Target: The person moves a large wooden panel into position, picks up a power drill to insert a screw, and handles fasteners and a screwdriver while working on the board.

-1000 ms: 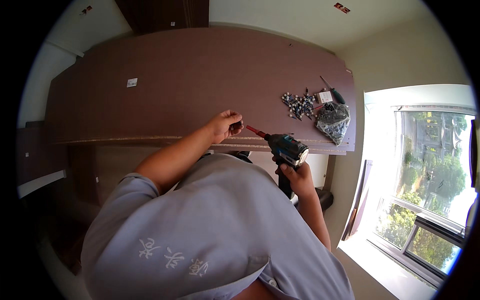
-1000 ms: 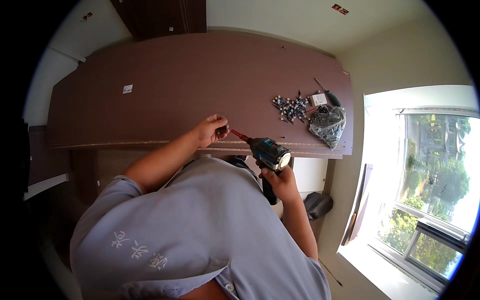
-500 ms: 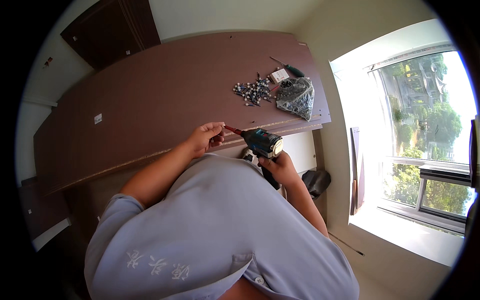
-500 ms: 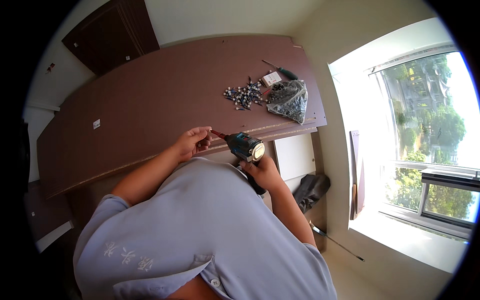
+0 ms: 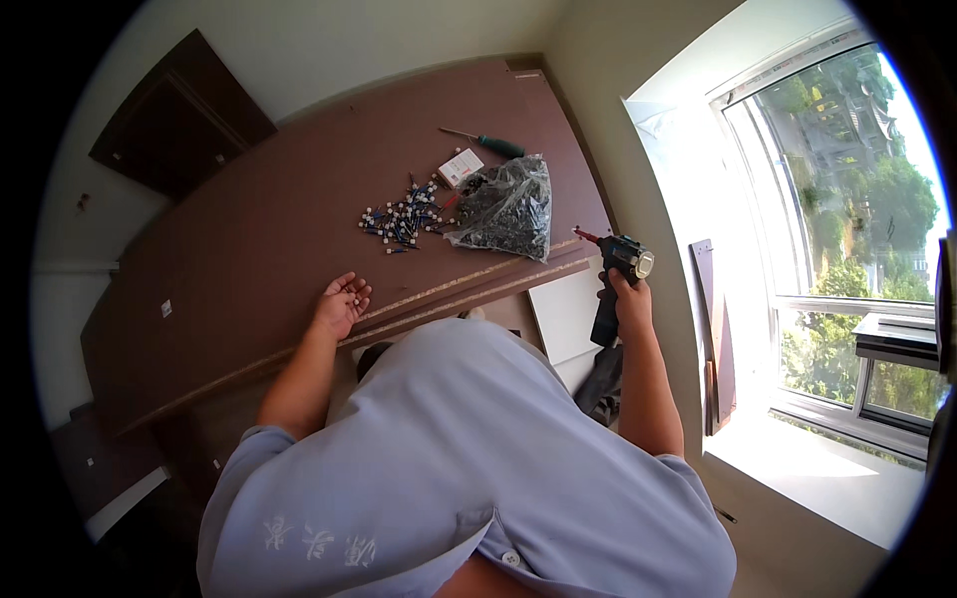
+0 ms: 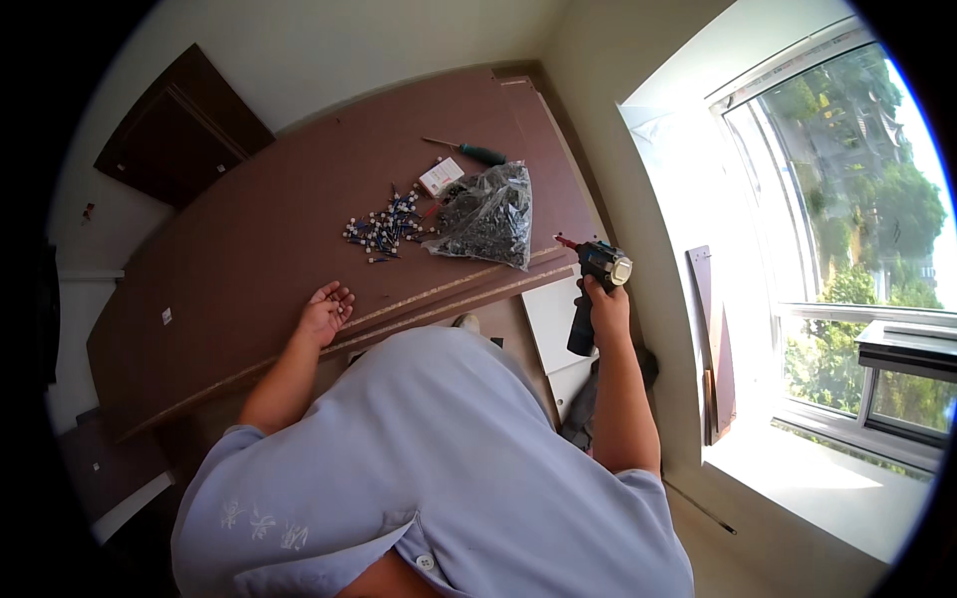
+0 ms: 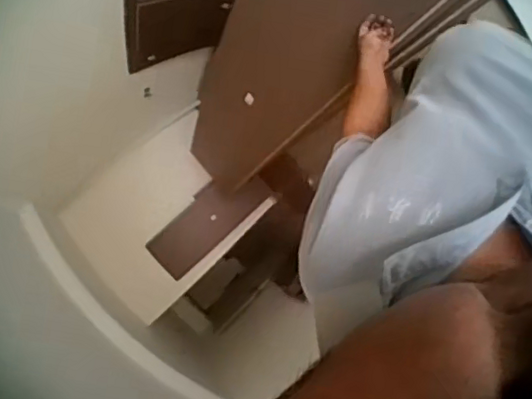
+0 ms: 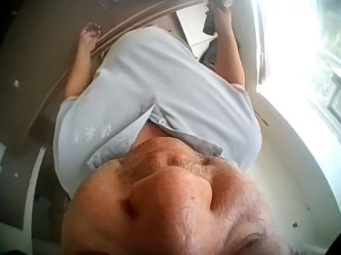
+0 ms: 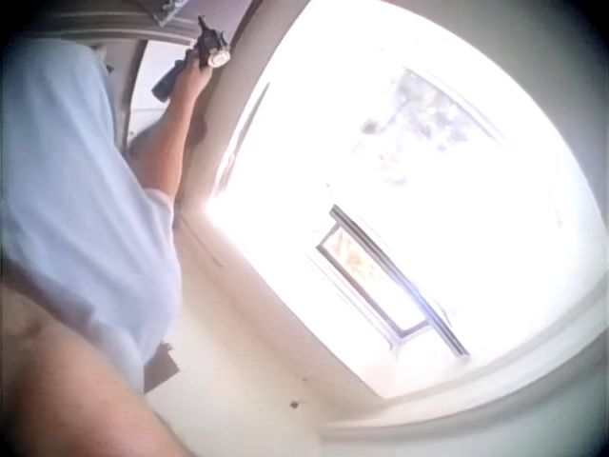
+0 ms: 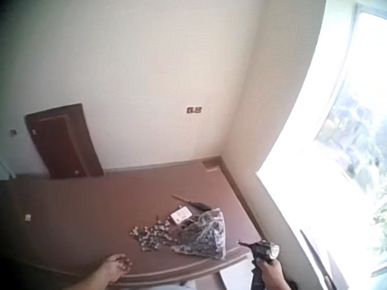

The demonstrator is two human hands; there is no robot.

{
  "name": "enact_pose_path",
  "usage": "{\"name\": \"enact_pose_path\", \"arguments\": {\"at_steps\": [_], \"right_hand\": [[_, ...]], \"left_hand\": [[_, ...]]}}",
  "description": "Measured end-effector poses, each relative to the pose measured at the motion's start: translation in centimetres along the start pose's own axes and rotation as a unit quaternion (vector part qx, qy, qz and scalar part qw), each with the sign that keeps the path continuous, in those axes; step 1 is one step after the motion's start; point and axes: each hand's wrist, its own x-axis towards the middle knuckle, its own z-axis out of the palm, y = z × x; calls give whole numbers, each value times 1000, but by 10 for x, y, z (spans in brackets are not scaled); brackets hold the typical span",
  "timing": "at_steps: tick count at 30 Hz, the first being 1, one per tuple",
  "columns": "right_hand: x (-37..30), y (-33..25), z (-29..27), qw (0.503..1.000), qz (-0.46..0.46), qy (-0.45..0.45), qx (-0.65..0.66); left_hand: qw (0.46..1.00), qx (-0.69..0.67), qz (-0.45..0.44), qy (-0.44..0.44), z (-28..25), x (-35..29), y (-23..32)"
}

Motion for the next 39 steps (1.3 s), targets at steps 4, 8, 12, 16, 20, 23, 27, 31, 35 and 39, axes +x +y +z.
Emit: {"name": "enact_pose_path", "arguments": {"at_steps": [4,8,12,16,20,23,27,31,35,39], "right_hand": [[51,-10,-19,995,37,0,-93],[74,-53,-24,954,21,-60,-293],[94,-88,0,888,-56,-130,-438],[107,-95,-3,894,-12,-155,-421],[114,-87,-13,899,-1,-153,-411],[109,-85,-8,898,-26,-156,-410],[103,-87,-4,857,-95,-141,-487],[60,-106,-17,924,-53,-111,-363],[-19,-102,-4,975,32,-199,-92],[-93,-90,52,940,53,-335,33]], "left_hand": [[998,13,44,34,6,-9,-16],[996,34,47,71,10,-14,-18],[994,39,37,96,17,-15,-15],[993,40,41,104,20,-12,-15],[993,47,56,93,24,-8,-16],[990,48,70,111,24,-7,-21],[987,49,80,130,29,-10,-28],[988,104,85,81,55,-26,-26],[979,170,98,-56,70,-46,-27],[944,254,152,-144,105,-77,-7]]}}
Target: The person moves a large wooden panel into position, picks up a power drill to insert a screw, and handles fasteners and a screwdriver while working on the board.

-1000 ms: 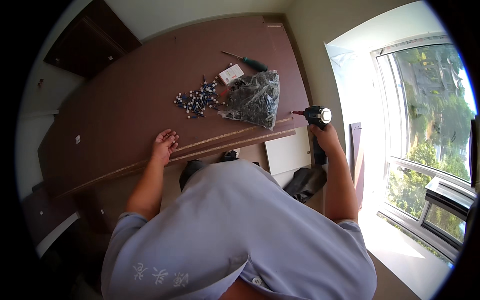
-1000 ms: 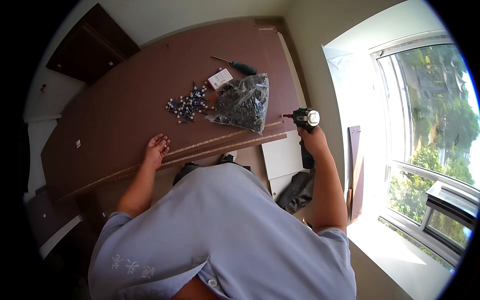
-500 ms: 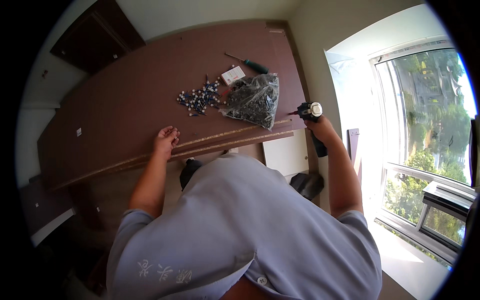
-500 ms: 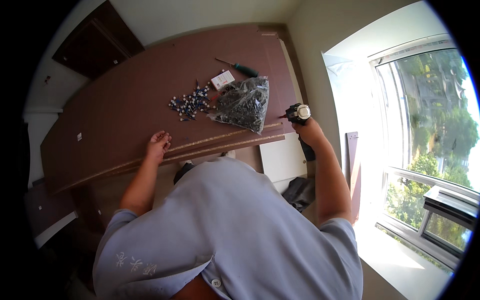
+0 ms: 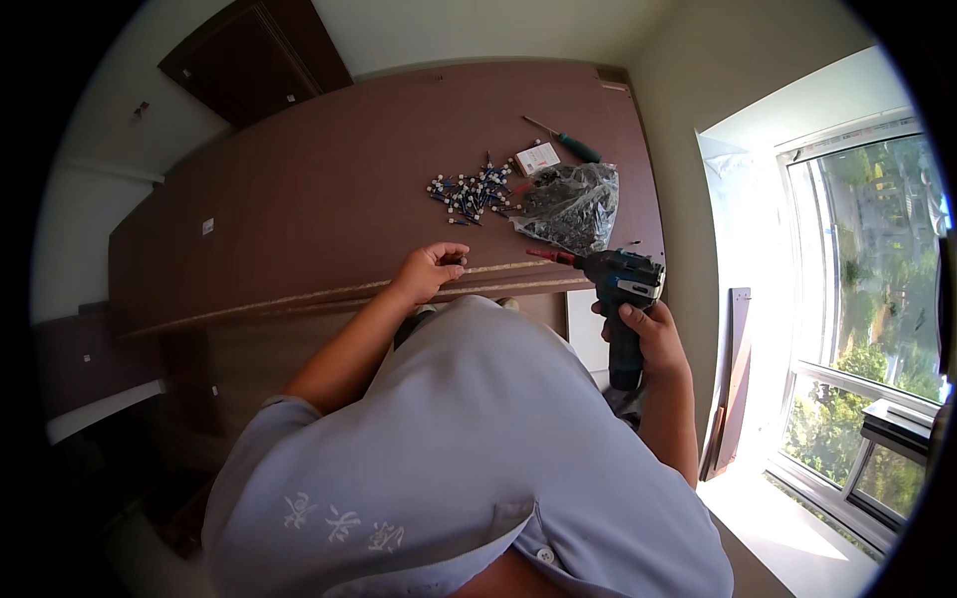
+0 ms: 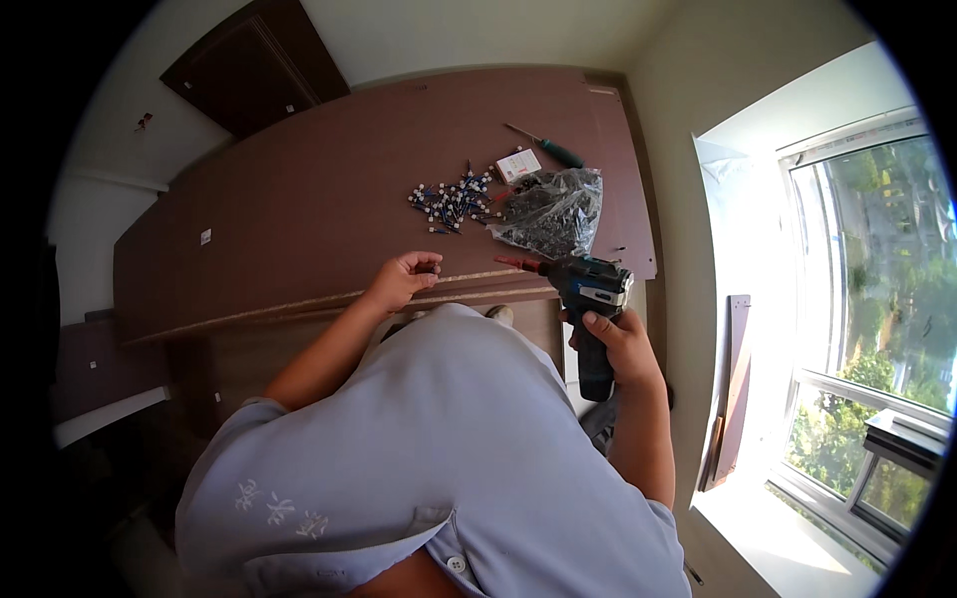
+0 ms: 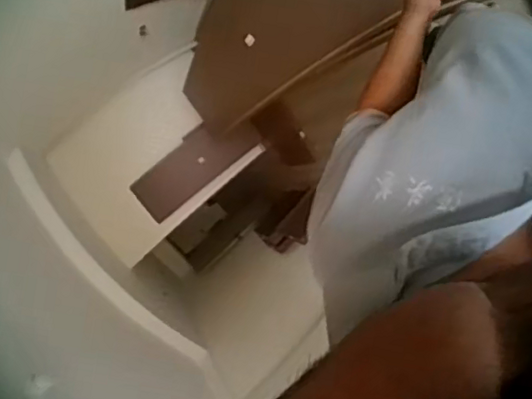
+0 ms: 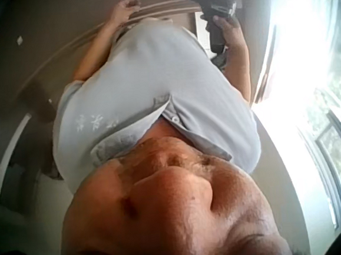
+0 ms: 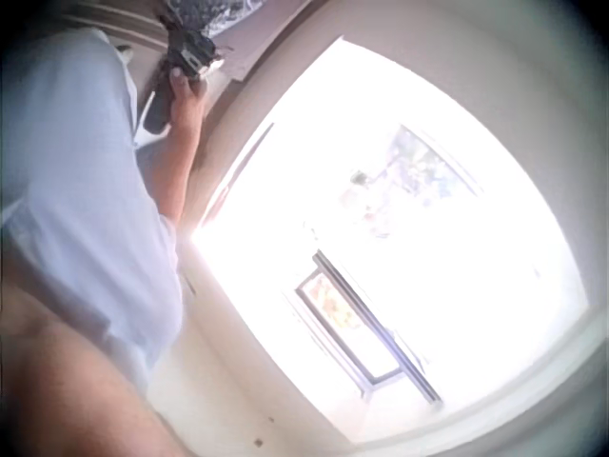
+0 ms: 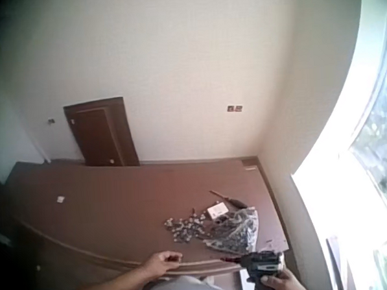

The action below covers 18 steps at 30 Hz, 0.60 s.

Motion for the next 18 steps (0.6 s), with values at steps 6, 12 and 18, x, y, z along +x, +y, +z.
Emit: {"name": "enact_pose_path", "arguments": {"at_steps": [6,12,18], "right_hand": [[4,13,70,998,7,-56,-29],[-1,10,104,997,40,-44,-58],[9,23,102,995,63,-31,-76]], "left_hand": [[990,118,50,-64,-5,-18,60],[978,155,69,-121,-21,-33,75],[965,161,89,-189,-24,-30,76]]}}
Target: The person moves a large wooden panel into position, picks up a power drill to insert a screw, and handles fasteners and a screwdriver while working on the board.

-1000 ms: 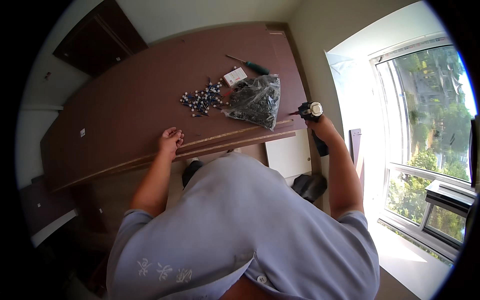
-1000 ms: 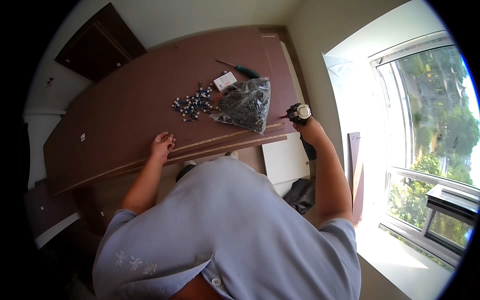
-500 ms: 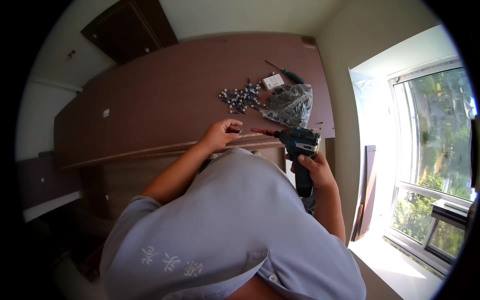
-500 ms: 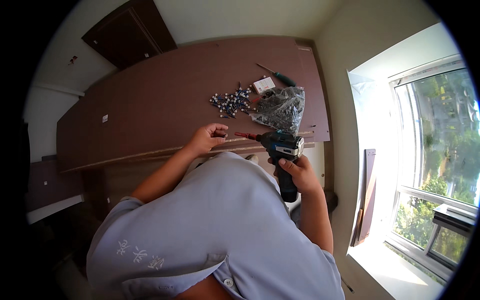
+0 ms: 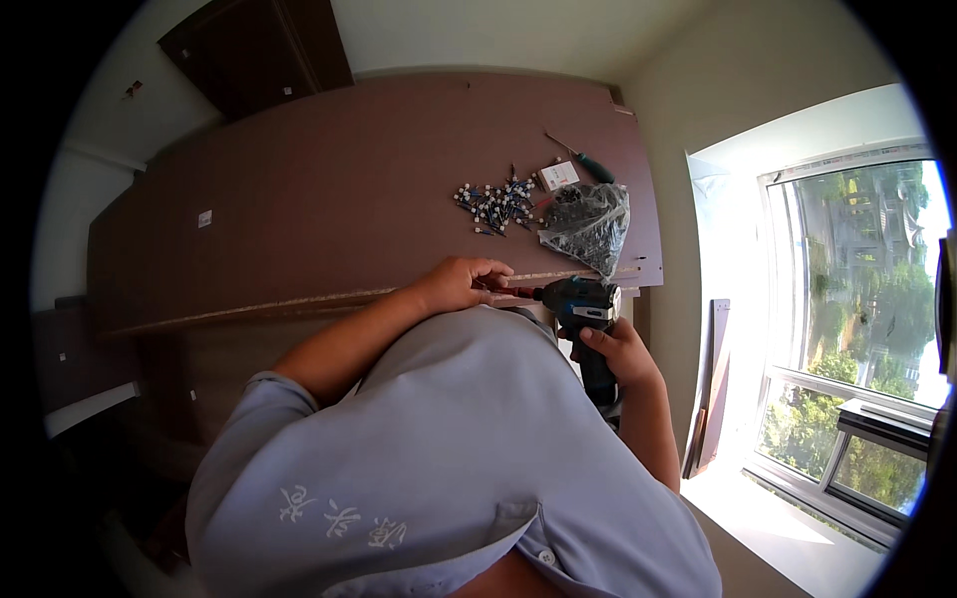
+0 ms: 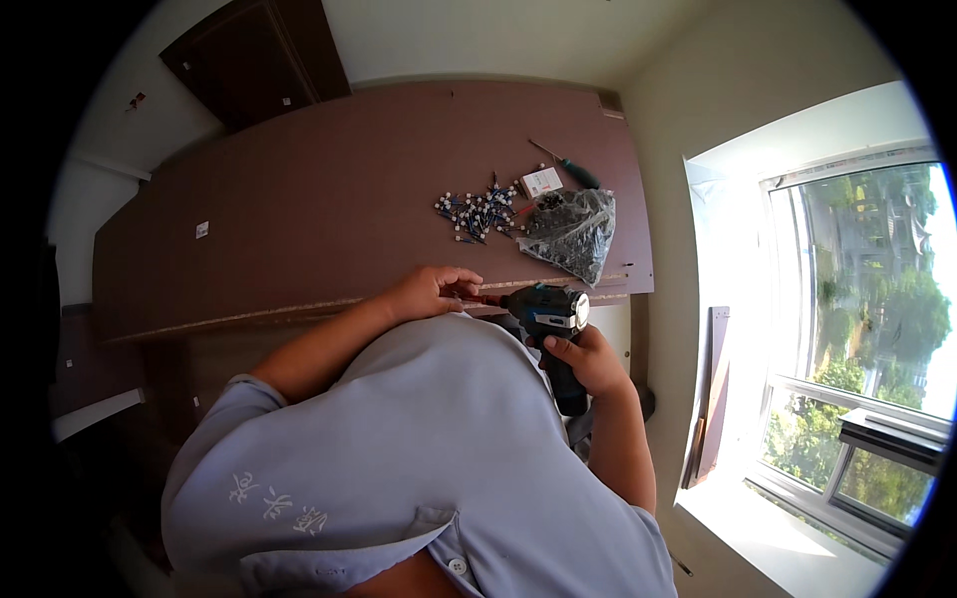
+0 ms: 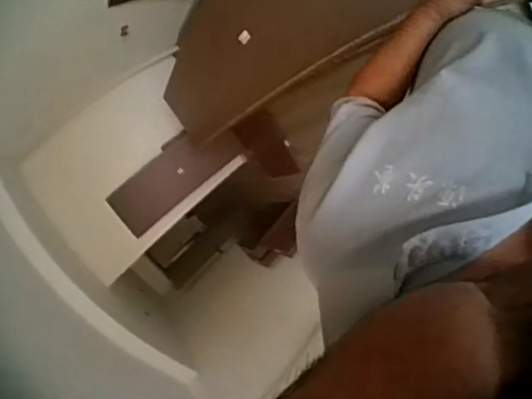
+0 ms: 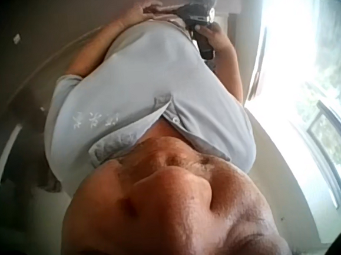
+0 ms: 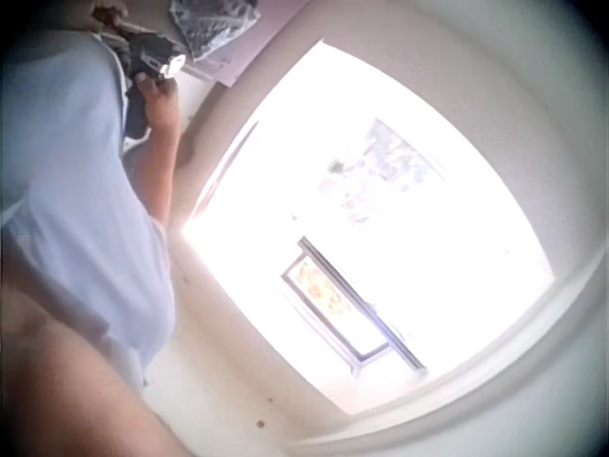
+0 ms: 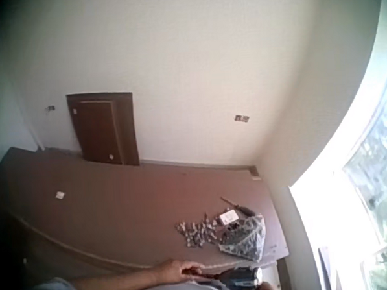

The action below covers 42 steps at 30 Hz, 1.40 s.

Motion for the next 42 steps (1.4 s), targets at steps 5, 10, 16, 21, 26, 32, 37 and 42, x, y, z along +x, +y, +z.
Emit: {"name": "enact_pose_path", "arguments": {"at_steps": [5,10,16,21,26,32,37,42], "right_hand": [[32,-11,-35,996,-30,18,77],[95,-55,-108,991,-77,95,57],[231,-131,-239,975,-117,185,42],[357,-179,-293,973,-94,211,15],[448,-201,-324,974,-75,199,-81],[469,-266,-333,939,-35,107,-326],[488,-291,-328,932,5,90,-351],[498,-295,-319,924,10,75,-374]], "left_hand": [[987,-53,11,150,-12,53,-61],[947,157,-40,279,-39,93,-169],[911,262,-95,303,-19,110,-141],[893,240,-112,363,-2,97,-136],[854,193,-221,430,14,66,-149],[824,150,-301,457,17,67,-160],[837,151,-321,417,8,76,-135],[837,185,-277,433,8,67,-150]]}}
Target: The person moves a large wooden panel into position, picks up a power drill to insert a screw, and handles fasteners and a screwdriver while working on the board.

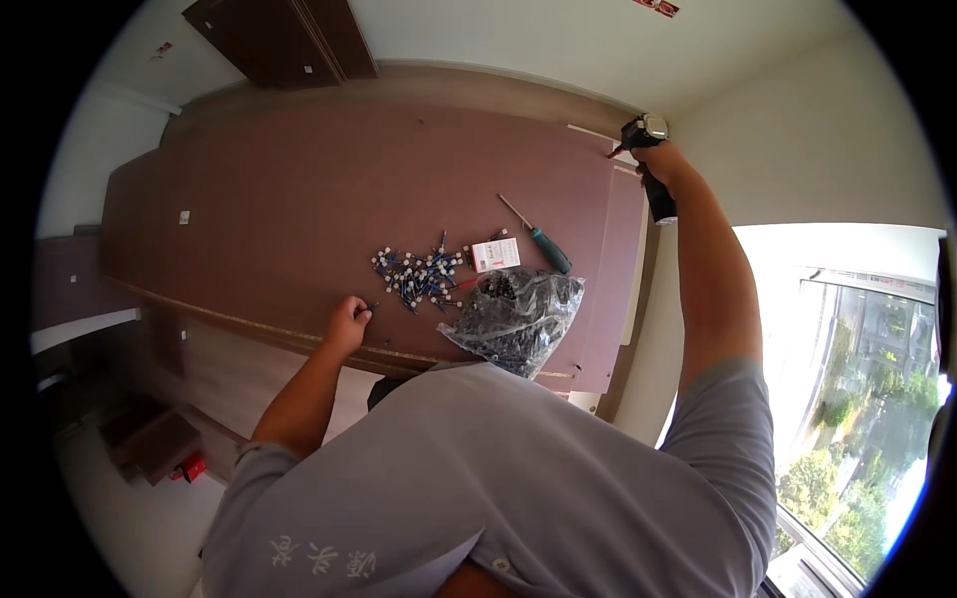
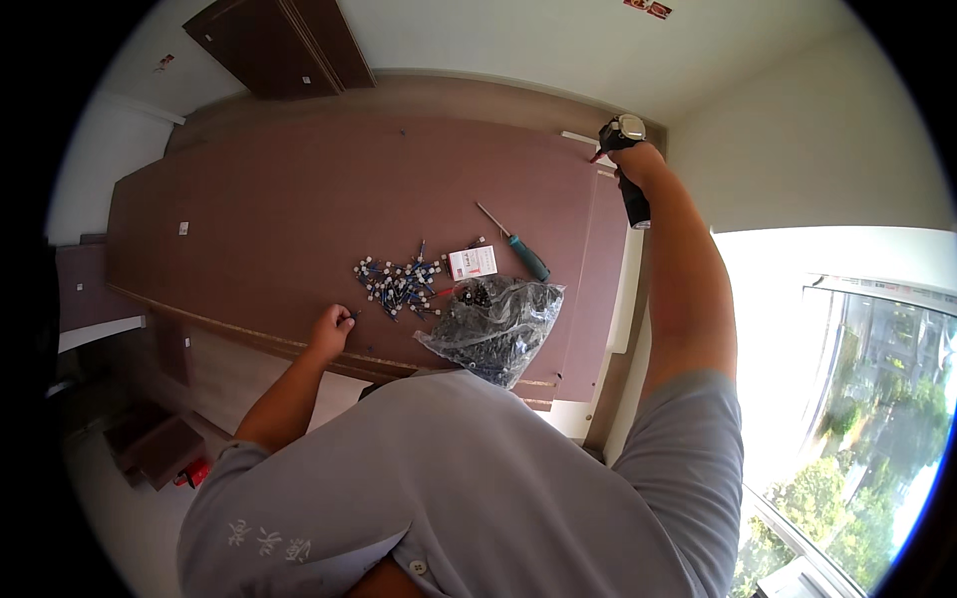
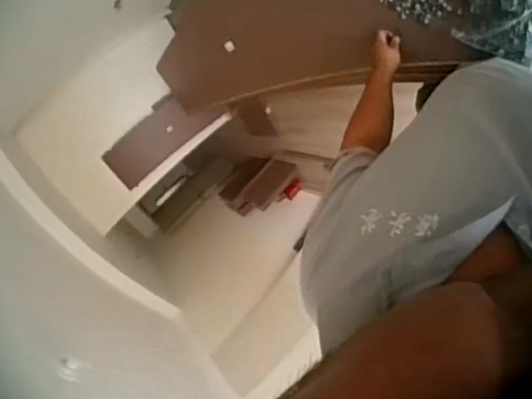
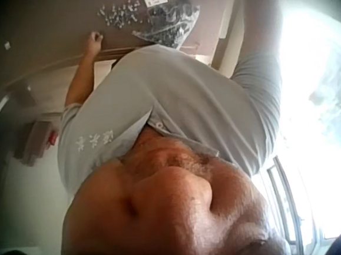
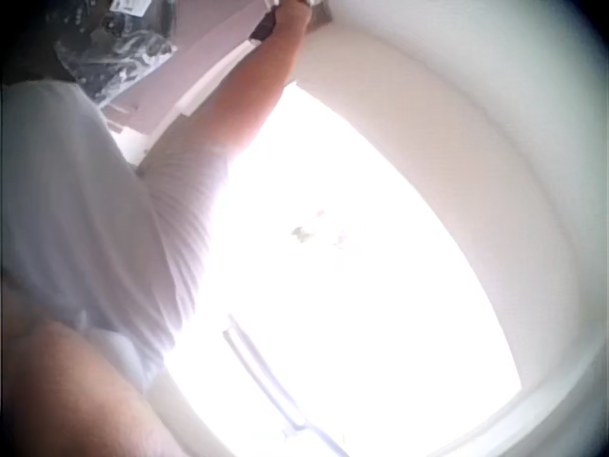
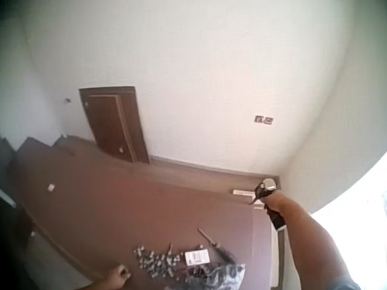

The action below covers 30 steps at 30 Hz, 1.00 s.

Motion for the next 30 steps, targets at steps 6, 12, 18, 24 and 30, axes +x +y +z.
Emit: {"name": "enact_pose_path", "arguments": {"at_steps": [6,12,18,24,30], "right_hand": [[-3,-10,1,999,25,24,-4],[-6,-1,3,999,14,12,33],[-101,9,23,984,-76,43,152],[-292,40,172,947,-93,-61,301],[-428,76,297,889,-88,-85,442]], "left_hand": [[999,22,-42,-28,-10,0,20],[997,26,-63,-39,-17,-8,39],[998,-59,-18,-2,-9,-17,4],[909,-379,-133,-109,-12,-55,-31],[883,-433,-121,-138,-63,-63,-102]]}}
